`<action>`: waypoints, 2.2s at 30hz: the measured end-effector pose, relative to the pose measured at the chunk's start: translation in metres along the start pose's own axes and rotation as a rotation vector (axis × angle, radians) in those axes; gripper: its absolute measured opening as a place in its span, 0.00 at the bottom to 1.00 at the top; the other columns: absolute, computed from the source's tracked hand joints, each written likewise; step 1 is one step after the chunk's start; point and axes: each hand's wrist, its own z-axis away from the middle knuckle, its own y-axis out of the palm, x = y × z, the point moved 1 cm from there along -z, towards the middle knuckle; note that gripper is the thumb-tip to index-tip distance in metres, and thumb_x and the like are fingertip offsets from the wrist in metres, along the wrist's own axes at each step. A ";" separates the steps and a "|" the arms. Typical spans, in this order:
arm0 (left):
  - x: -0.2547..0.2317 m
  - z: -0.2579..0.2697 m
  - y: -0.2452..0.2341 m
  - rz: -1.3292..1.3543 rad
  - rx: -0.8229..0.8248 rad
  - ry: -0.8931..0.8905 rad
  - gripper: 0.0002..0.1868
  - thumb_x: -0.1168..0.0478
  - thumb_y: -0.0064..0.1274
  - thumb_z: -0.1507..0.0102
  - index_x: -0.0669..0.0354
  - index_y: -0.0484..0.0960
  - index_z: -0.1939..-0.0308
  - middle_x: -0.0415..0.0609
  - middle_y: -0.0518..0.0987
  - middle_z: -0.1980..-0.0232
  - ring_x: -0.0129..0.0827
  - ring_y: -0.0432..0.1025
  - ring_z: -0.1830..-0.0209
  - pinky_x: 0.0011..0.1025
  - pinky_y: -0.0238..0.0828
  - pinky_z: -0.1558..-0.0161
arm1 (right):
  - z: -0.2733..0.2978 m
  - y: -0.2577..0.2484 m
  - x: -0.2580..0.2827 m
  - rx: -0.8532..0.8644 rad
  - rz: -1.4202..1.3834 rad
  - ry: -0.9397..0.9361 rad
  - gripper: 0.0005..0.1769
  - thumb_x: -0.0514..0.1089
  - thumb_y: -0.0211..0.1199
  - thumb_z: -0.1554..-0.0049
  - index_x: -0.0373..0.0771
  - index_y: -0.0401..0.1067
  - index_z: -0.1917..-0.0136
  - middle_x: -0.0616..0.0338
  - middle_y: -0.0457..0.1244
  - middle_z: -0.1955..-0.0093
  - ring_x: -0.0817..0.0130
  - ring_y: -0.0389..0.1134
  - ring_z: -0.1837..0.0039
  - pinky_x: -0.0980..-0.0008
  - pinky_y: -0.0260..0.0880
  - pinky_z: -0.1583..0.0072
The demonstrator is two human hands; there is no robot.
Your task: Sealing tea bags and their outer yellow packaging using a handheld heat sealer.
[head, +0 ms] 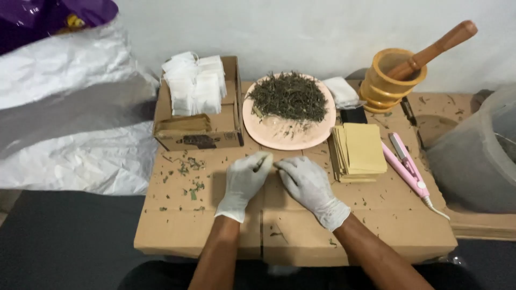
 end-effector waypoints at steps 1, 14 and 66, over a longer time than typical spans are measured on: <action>0.002 0.001 0.002 0.000 -0.003 0.005 0.05 0.50 0.73 0.36 0.38 0.92 0.61 0.45 0.87 0.71 0.43 0.85 0.67 0.41 0.84 0.67 | 0.000 0.000 0.000 -0.005 0.002 -0.001 0.13 0.57 0.61 0.30 0.59 0.79 0.35 0.73 0.72 0.38 0.68 0.72 0.33 0.65 0.75 0.38; -0.001 -0.010 -0.012 0.170 0.298 -0.369 0.10 0.44 0.62 0.28 0.38 0.92 0.59 0.45 0.90 0.66 0.42 0.87 0.61 0.40 0.84 0.56 | 0.001 0.001 0.003 -0.039 0.050 -0.029 0.13 0.54 0.60 0.30 0.59 0.79 0.35 0.73 0.71 0.39 0.70 0.72 0.34 0.68 0.75 0.39; 0.299 -0.257 -0.025 -1.239 0.205 0.157 0.15 0.79 0.48 0.49 0.53 0.78 0.72 0.36 0.73 0.76 0.32 0.71 0.81 0.33 0.61 0.84 | -0.010 -0.003 0.003 0.003 -0.052 -0.003 0.17 0.51 0.59 0.31 0.56 0.79 0.32 0.68 0.72 0.39 0.59 0.72 0.44 0.53 0.73 0.50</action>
